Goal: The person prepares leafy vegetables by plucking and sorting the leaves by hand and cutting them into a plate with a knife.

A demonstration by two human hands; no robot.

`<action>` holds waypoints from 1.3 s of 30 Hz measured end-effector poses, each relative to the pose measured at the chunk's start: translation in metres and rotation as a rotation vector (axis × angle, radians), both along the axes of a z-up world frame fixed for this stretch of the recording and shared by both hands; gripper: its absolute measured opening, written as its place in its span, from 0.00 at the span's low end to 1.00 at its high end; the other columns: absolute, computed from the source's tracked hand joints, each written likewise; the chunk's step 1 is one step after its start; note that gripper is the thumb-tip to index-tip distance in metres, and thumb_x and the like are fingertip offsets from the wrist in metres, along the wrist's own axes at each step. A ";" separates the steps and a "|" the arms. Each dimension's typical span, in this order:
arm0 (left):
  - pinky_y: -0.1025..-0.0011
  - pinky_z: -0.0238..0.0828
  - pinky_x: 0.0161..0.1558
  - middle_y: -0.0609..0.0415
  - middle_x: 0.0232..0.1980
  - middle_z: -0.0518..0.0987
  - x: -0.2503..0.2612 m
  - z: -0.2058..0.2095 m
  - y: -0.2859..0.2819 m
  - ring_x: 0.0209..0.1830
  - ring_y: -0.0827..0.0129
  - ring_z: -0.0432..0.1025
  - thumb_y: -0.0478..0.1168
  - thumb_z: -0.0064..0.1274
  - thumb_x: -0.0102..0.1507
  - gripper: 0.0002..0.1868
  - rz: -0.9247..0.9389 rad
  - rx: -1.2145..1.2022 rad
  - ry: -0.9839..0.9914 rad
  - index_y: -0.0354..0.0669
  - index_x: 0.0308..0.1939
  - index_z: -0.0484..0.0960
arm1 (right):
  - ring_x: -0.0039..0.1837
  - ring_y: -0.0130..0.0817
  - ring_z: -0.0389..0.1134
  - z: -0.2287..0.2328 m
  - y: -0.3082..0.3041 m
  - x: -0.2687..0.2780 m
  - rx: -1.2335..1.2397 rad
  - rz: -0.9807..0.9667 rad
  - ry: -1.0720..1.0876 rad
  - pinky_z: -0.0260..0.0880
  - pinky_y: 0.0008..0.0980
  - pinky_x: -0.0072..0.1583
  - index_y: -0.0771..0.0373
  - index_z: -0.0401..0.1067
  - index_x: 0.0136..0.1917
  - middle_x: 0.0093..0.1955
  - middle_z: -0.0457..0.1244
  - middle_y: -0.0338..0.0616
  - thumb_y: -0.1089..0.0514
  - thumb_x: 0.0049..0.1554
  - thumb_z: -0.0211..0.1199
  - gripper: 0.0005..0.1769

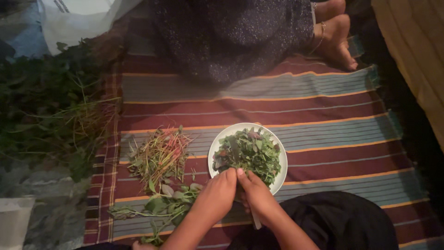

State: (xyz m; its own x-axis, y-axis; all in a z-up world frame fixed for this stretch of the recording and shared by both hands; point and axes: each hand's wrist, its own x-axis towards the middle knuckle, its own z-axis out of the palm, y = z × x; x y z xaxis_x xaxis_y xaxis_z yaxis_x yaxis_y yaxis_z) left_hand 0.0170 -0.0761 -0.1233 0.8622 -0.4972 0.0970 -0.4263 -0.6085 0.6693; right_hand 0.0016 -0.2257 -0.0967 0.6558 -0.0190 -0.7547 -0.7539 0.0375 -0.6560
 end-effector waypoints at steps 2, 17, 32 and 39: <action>0.48 0.71 0.40 0.37 0.39 0.78 -0.001 0.003 0.001 0.39 0.41 0.75 0.36 0.38 0.68 0.06 -0.007 0.034 -0.040 0.36 0.43 0.68 | 0.25 0.24 0.46 -0.002 -0.001 -0.001 0.049 -0.004 -0.012 0.46 0.28 0.29 0.51 0.66 0.51 0.25 0.47 0.31 0.35 0.63 0.50 0.19; 0.51 0.72 0.35 0.46 0.32 0.79 0.005 0.002 0.000 0.32 0.48 0.77 0.37 0.44 0.65 0.03 0.078 0.134 -0.197 0.42 0.38 0.71 | 0.20 0.23 0.39 -0.001 -0.009 0.002 0.136 -0.043 0.030 0.34 0.30 0.24 0.51 0.54 0.30 0.21 0.43 0.28 0.28 0.61 0.54 0.31; 0.48 0.72 0.39 0.40 0.37 0.80 0.005 0.017 0.003 0.38 0.41 0.77 0.40 0.50 0.64 0.10 0.032 0.069 0.021 0.37 0.43 0.71 | 0.27 0.25 0.46 0.002 0.001 -0.003 0.160 -0.020 0.058 0.45 0.29 0.32 0.50 0.65 0.45 0.27 0.49 0.30 0.28 0.58 0.50 0.25; 0.47 0.72 0.41 0.39 0.40 0.80 0.004 0.027 0.007 0.41 0.40 0.76 0.42 0.56 0.62 0.15 -0.010 0.020 0.090 0.37 0.44 0.70 | 0.26 0.25 0.47 -0.015 -0.004 -0.001 0.036 -0.016 -0.068 0.47 0.30 0.30 0.52 0.64 0.45 0.27 0.49 0.30 0.31 0.62 0.49 0.24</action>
